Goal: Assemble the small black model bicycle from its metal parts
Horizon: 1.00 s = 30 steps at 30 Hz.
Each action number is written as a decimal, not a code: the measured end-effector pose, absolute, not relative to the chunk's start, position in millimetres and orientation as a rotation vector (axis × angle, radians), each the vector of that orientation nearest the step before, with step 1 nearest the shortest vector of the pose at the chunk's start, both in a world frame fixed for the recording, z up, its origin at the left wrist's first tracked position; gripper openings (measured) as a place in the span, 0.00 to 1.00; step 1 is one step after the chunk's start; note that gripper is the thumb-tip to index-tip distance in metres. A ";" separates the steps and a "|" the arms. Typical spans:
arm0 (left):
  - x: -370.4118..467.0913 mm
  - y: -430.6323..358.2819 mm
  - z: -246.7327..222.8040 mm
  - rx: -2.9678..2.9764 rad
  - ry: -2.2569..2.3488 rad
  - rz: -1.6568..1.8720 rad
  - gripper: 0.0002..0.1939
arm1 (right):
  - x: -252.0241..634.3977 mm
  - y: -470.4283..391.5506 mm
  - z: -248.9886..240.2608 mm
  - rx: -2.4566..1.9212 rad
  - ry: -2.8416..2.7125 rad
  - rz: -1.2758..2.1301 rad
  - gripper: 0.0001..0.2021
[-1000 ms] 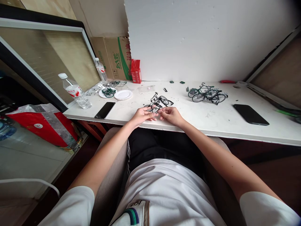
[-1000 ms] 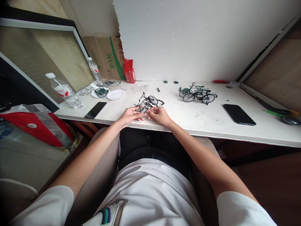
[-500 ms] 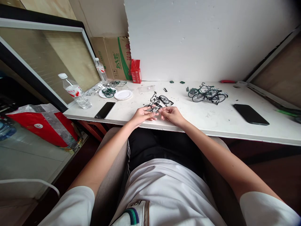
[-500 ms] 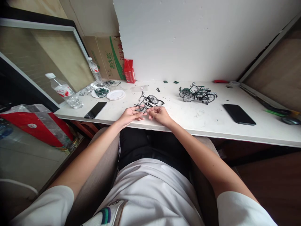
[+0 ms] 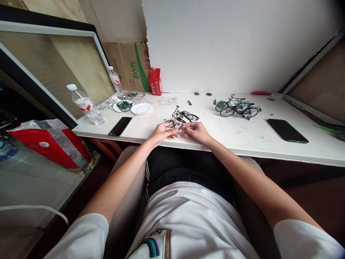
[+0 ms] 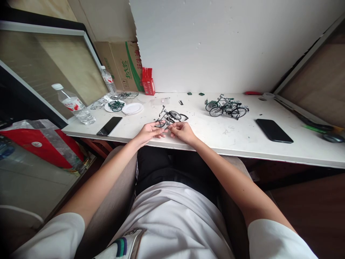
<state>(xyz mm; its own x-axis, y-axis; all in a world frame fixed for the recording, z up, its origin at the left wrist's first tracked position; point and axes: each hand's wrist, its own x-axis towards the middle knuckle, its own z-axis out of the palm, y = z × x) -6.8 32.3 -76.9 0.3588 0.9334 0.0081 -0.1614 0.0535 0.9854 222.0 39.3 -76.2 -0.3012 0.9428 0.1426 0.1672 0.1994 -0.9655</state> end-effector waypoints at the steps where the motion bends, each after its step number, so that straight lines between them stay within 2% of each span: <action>1: -6.8 32.6 -77.5 1.229 0.830 0.996 0.39 | 221.8 38.8 -76.2 -1.072 -1.650 1.173 0.33; 11: -6.0 33.5 -78.7 1.242 0.830 0.992 0.39 | 222.6 39.4 -77.7 -1.105 -1.672 1.129 0.32; 20: -6.4 34.3 -78.8 1.174 0.817 1.020 0.38 | 222.3 43.5 -79.4 -1.076 -1.615 1.007 0.21; 24: -7.0 34.9 -79.1 1.149 0.803 1.040 0.36 | 236.1 53.4 -77.8 -1.153 -1.605 0.783 0.19; 30: -7.2 34.3 -77.6 1.107 0.809 1.064 0.36 | 264.4 68.6 -80.4 -1.456 -1.874 0.142 0.15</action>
<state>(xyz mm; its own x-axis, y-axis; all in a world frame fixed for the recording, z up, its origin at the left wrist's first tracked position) -7.2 34.3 -77.6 0.3098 0.9508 -0.0050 -0.2589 0.0894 0.9618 264.4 68.6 -80.4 -0.0761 0.8725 0.4827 0.7898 0.3483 -0.5050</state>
